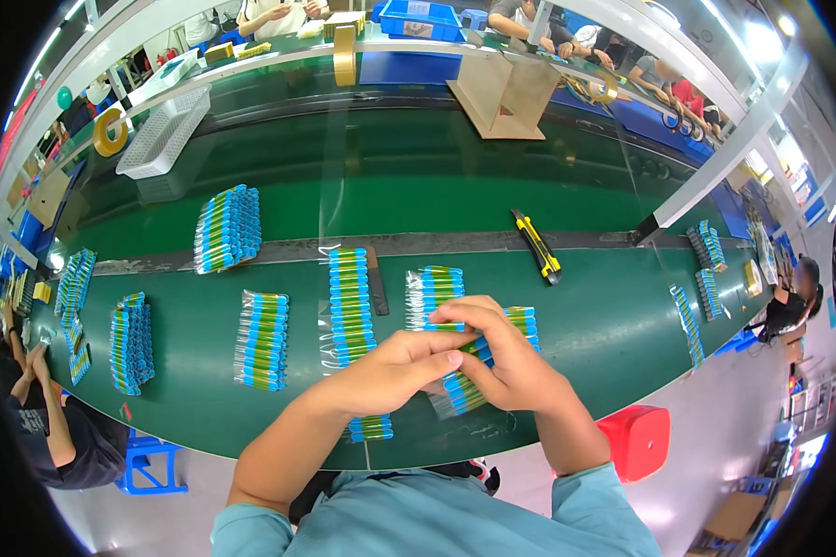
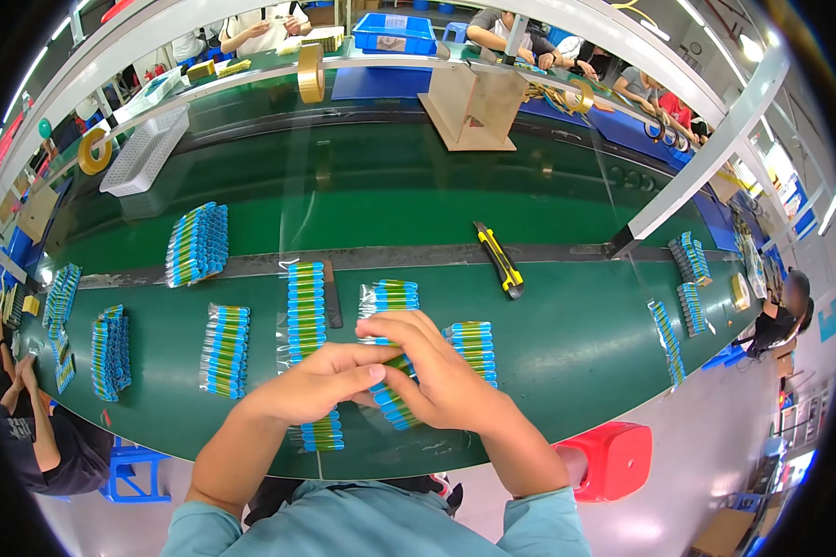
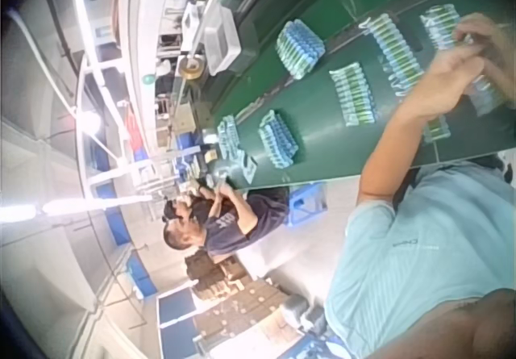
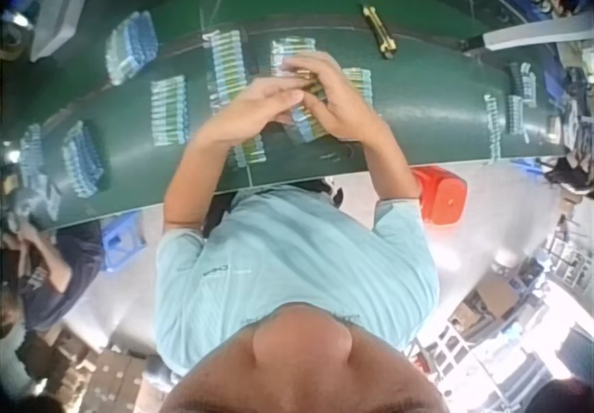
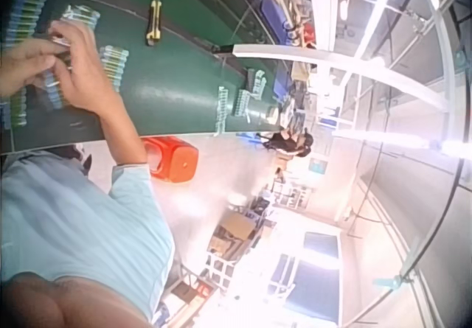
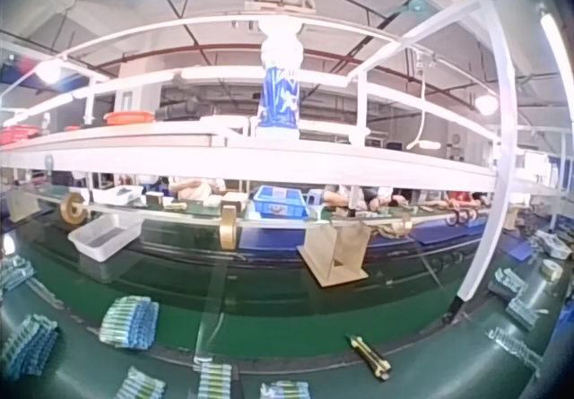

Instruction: Packaging small blue and yellow items into plastic sleeves on a conveyor belt.

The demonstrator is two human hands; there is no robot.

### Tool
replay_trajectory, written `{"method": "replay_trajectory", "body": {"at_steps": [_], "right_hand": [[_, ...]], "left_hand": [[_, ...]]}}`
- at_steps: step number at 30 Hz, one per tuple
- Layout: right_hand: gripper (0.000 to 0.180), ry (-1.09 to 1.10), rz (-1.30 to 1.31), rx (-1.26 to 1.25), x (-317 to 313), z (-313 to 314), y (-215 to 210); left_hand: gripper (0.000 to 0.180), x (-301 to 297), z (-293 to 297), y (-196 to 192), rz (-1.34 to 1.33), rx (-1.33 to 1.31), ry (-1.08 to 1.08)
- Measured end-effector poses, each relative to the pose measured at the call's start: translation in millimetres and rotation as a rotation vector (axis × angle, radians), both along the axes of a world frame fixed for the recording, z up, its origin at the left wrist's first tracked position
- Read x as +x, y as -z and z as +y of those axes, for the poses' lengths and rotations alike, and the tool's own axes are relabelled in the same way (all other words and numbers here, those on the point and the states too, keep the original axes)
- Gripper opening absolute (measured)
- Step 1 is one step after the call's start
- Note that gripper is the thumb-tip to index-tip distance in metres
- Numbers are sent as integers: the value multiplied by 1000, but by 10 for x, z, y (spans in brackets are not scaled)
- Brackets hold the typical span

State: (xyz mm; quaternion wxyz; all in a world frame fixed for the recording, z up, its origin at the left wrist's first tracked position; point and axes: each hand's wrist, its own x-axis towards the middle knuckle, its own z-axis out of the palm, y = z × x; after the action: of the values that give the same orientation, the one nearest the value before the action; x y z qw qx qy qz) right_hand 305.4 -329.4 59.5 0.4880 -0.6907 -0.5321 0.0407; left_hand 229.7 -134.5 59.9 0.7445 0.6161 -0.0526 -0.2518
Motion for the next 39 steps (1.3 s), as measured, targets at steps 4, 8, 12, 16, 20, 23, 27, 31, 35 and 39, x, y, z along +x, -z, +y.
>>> {"method": "replay_trajectory", "body": {"at_steps": [4,8,12,16,20,23,27,31,35,39], "right_hand": [[57,37,120,-34,-9,-27,21],[54,-36,432,91,0,-167,123],[37,106,691,-7,-14,-240,92],[21,141,803,-139,6,-229,167],[20,167,777,-165,62,-252,87],[18,146,839,-97,100,-186,46],[18,169,801,-102,106,-78,131],[16,166,869,-55,423,-168,361],[13,341,880,-39,616,-217,448],[14,325,924,-52,593,-171,592]], "left_hand": [[41,19,0,-57,-57,-14,-8],[40,29,51,-60,-185,23,-15],[25,49,115,-52,-163,68,-187],[29,107,131,112,-285,286,-184],[27,92,155,42,-262,98,-190],[26,145,138,41,-170,18,-277],[28,255,154,180,-209,115,-346],[38,278,139,312,-215,-40,-478],[52,180,217,484,-73,-10,-615],[56,139,215,762,30,3,-622]]}}
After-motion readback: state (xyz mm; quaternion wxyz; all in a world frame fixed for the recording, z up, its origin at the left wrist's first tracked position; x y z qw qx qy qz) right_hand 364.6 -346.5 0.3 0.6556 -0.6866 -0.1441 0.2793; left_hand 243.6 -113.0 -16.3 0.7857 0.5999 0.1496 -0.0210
